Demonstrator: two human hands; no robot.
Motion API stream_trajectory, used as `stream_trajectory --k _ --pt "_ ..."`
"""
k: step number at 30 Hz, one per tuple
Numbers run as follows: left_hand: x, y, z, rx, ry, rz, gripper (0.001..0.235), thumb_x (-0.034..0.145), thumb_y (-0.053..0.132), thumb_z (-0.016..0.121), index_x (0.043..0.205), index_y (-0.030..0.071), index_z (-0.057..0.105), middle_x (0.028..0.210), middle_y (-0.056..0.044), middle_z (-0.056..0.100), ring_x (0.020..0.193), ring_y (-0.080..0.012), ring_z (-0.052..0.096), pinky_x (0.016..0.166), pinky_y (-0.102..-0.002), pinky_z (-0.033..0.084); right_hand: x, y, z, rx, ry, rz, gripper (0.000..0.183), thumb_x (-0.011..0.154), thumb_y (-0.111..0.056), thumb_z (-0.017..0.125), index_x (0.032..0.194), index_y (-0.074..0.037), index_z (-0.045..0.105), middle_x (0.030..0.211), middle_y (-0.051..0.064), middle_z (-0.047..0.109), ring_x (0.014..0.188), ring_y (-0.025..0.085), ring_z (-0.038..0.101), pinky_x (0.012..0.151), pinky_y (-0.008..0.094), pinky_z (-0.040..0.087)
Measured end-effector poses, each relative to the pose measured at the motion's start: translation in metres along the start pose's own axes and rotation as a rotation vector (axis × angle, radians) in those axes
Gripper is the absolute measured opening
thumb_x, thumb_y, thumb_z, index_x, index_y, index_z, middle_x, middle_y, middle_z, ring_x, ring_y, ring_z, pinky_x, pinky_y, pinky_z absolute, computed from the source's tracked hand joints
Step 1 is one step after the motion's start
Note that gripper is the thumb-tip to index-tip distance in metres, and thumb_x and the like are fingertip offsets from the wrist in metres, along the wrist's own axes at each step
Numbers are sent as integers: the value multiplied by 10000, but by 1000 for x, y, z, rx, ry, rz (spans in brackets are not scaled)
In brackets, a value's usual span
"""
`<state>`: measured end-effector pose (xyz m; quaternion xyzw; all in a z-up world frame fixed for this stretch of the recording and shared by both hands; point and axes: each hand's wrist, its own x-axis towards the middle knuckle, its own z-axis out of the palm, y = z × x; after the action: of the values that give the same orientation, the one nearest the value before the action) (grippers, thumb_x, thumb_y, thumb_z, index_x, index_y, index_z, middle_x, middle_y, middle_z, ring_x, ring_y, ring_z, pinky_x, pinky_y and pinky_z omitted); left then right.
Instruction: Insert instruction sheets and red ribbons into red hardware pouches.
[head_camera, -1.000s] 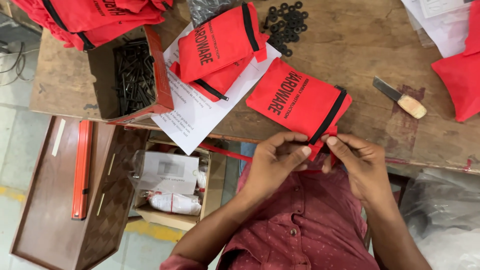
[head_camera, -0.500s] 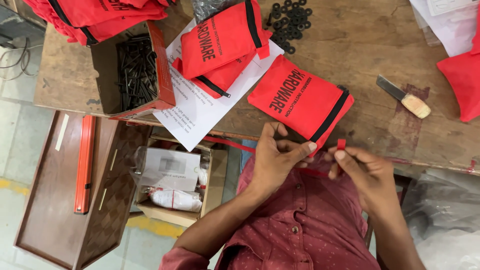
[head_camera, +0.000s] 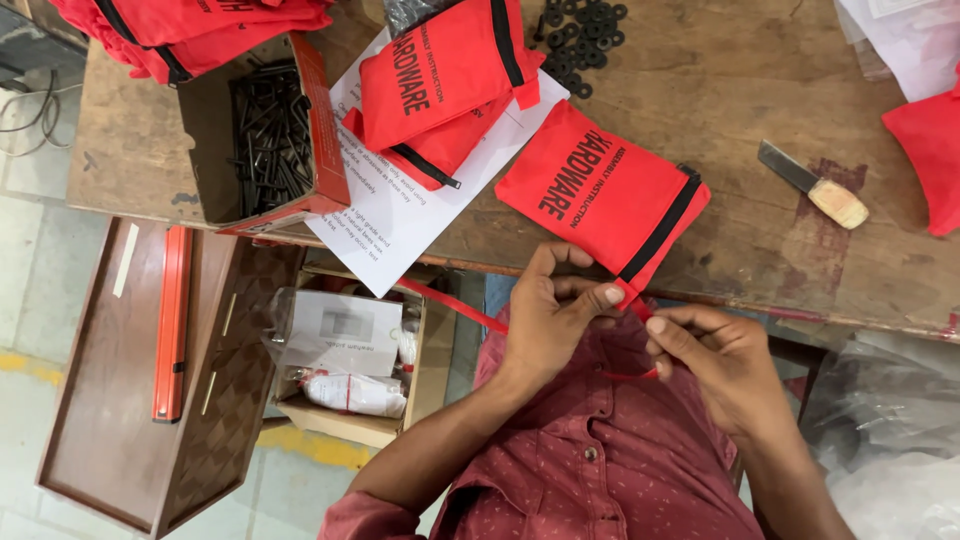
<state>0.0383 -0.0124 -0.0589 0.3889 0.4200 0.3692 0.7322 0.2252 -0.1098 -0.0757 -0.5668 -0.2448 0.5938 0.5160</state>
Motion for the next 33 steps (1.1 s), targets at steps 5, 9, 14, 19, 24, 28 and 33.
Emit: stream_trajectory --k 5,9,14,19,24,28,33 --pt "-4 7 2 42 6 -1 394 925 83 747 1206 1 482 922 -139 752 840 -164 750 706 -274 631 4 1 1 66 -9 47 173 938 -74 705 1006 83 725 785 111 689 648 150 607 564 280 491" --pt "-5 5 -1 123 11 85 384 914 79 766 1195 -9 520 930 -140 762 877 -158 756 753 -275 635 9 -2 5 43 -25 44 174 935 -71 709 1001 89 722 777 115 691 614 146 594 558 282 497" --pt "-9 11 -2 284 26 129 339 895 82 793 1165 -13 611 938 -131 785 891 -136 754 771 -266 619 14 -8 17 -23 -41 -1 190 926 -74 724 1018 92 740 771 129 703 596 141 609 536 273 499" --pt "-12 12 -4 270 -19 173 290 902 58 783 1152 -20 658 992 -115 788 931 -125 754 809 -265 622 7 -16 32 -100 28 -90 210 905 -72 732 1063 65 706 798 121 727 619 132 658 546 258 537" --pt "-11 9 -5 265 -23 122 305 895 24 774 1186 -29 703 1007 -122 791 920 -128 746 796 -263 626 9 -10 37 -419 48 -284 492 925 -70 711 1216 25 326 769 107 702 631 130 674 599 233 546" --pt "-11 9 -7 283 -36 125 303 910 14 753 1205 -28 701 1026 -118 791 932 -124 750 811 -260 630 8 -20 43 -547 89 -199 543 920 -55 714 1198 -15 249 781 111 719 621 142 677 584 247 554" --pt "-10 6 -9 165 -62 42 292 936 5 713 1225 -29 686 1028 -113 780 915 -110 731 797 -263 638 15 -5 25 -444 5 -260 551 921 -37 690 1263 -21 258 754 101 695 591 130 646 558 238 530"
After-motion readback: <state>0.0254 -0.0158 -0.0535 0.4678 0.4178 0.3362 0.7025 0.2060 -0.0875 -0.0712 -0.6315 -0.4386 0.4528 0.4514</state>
